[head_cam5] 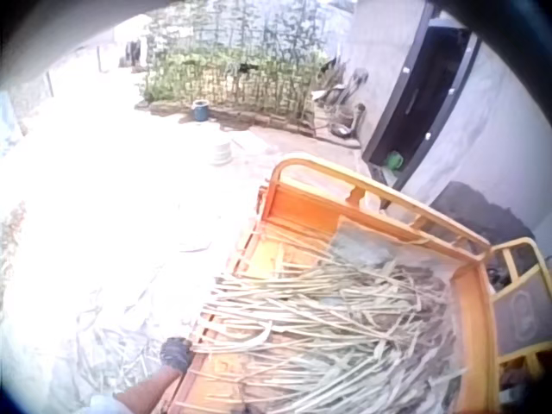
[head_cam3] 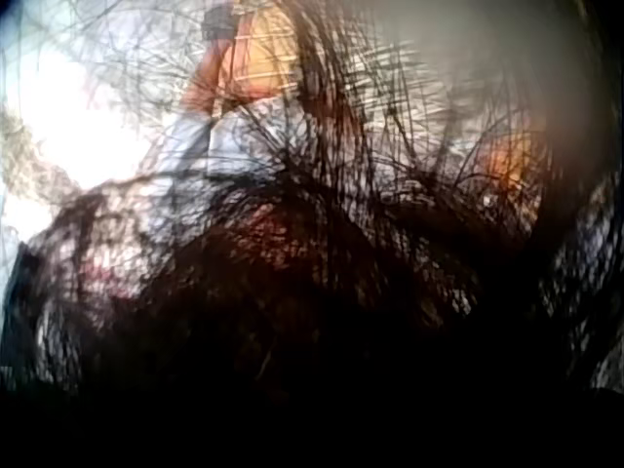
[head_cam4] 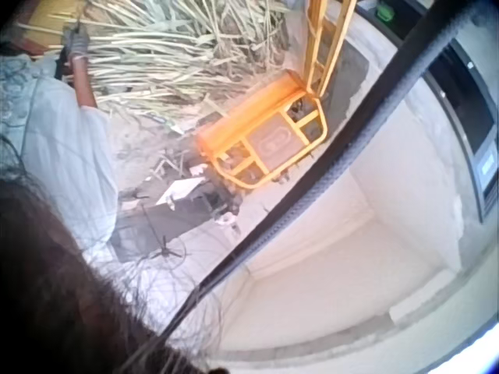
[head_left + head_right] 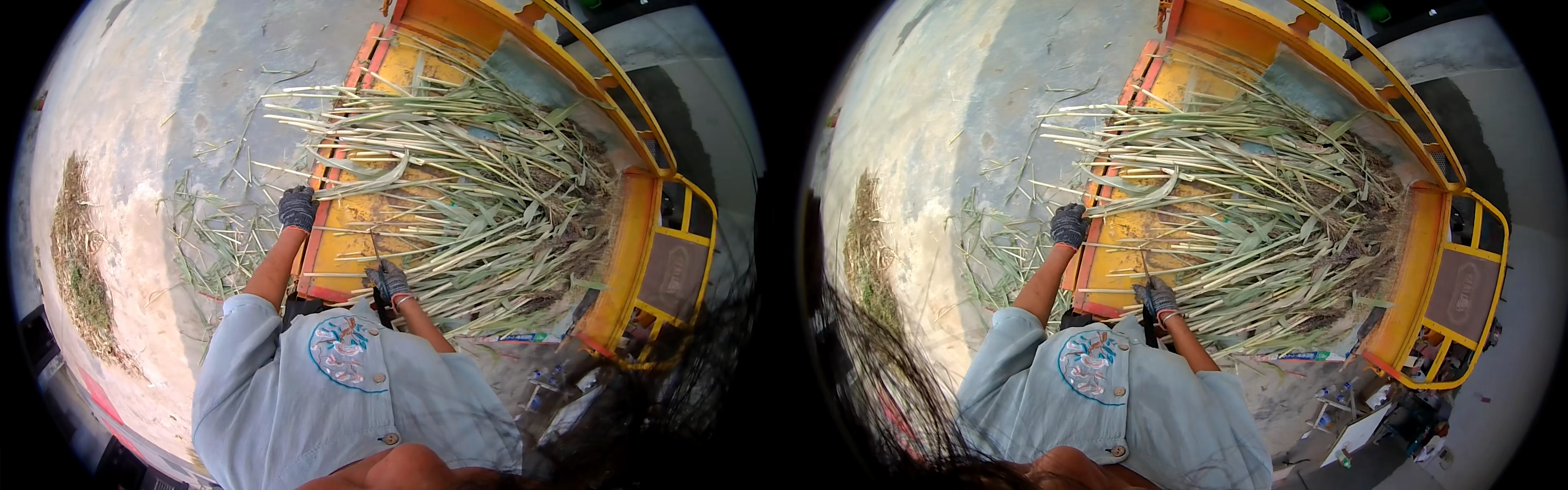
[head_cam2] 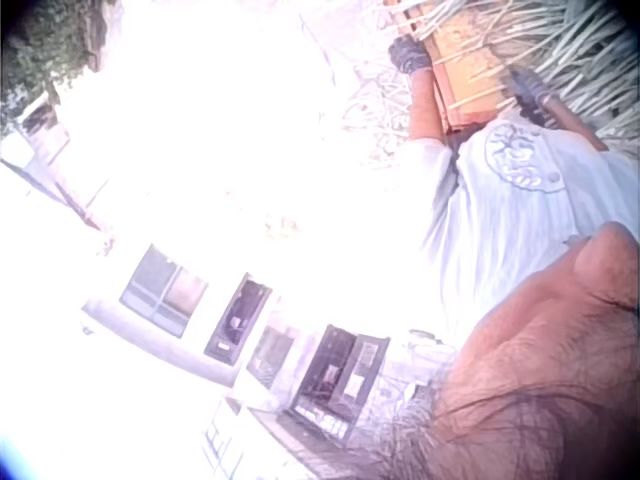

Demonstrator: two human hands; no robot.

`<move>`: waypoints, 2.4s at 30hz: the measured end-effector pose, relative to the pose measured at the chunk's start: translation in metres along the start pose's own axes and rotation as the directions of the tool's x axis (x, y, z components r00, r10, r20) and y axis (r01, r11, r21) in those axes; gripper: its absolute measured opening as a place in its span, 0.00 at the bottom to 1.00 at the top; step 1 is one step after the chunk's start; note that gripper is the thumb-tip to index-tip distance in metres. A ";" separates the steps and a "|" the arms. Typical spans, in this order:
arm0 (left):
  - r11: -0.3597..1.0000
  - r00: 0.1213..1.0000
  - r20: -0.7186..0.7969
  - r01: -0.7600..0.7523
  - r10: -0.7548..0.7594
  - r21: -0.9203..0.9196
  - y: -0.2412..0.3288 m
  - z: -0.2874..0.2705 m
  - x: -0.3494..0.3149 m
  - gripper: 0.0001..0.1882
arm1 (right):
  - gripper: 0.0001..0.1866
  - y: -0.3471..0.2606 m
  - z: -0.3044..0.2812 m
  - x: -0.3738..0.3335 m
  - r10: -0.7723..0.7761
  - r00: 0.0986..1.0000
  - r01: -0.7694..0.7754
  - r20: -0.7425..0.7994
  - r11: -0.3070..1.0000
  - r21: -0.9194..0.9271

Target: The person uses a knife to cut long sugarcane stalks into shorter pieces on the bed of a yellow three-wheeled vehicle. The person repeatedly picks up stalks, positions them, and slices them, dropping the cut pieces back onto the pile.

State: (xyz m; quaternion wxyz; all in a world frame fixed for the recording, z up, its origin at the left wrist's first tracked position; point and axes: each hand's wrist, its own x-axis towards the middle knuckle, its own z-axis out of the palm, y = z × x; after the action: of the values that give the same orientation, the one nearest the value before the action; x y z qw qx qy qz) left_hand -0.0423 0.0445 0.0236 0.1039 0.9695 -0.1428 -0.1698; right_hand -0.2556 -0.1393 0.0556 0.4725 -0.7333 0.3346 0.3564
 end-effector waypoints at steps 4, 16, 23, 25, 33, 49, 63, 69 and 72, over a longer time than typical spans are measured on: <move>0.995 0.929 0.360 -0.060 0.085 -0.080 -0.019 0.024 0.011 0.14 | 0.30 0.023 0.028 0.027 -0.065 0.998 0.066 -0.009 0.997 0.038; 0.862 0.849 0.349 -0.215 0.397 -0.459 -0.017 0.046 -0.122 0.18 | 0.30 -0.036 0.028 -0.004 -0.120 0.989 0.115 -0.082 0.991 -0.062; 0.928 0.959 0.164 -0.165 0.230 -0.334 -0.035 0.039 -0.099 0.11 | 0.25 0.030 0.062 0.070 0.046 0.994 -0.050 -0.102 0.998 -0.036; 0.968 0.995 0.006 -0.097 0.102 -0.232 -0.038 0.019 -0.065 0.11 | 0.22 0.045 0.068 0.076 -0.008 0.992 0.000 -0.122 0.997 -0.072; 0.963 0.993 -0.036 -0.101 0.113 0.251 -0.090 -0.001 0.079 0.19 | 0.27 -0.007 0.046 0.031 -0.028 0.997 0.019 -0.074 0.991 -0.129; 0.958 0.968 0.236 -0.013 0.084 -0.286 -0.120 -0.050 -0.077 0.18 | 0.20 -0.079 0.102 0.003 -0.334 0.906 0.369 0.262 0.924 -0.100; 0.945 0.963 0.270 0.073 0.016 -0.318 -0.097 -0.033 -0.157 0.16 | 0.31 -0.090 0.152 -0.010 -0.304 0.937 0.342 0.172 0.898 -0.276; 0.909 0.966 0.257 0.075 0.036 -0.410 -0.112 -0.030 -0.148 0.16 | 0.24 -0.076 0.147 -0.001 -0.341 0.926 0.364 0.164 0.921 -0.141; 0.969 0.936 0.349 0.053 0.036 -0.242 -0.134 -0.038 -0.130 0.16 | 0.19 -0.070 0.136 0.009 -0.383 0.907 0.419 0.172 0.851 -0.317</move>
State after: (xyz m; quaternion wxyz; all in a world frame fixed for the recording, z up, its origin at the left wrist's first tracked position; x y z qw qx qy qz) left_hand -0.1135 0.2168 0.0639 0.1963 0.9036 -0.1325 -0.3570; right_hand -0.2210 0.0087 0.0397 0.4163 -0.8393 0.0811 0.3403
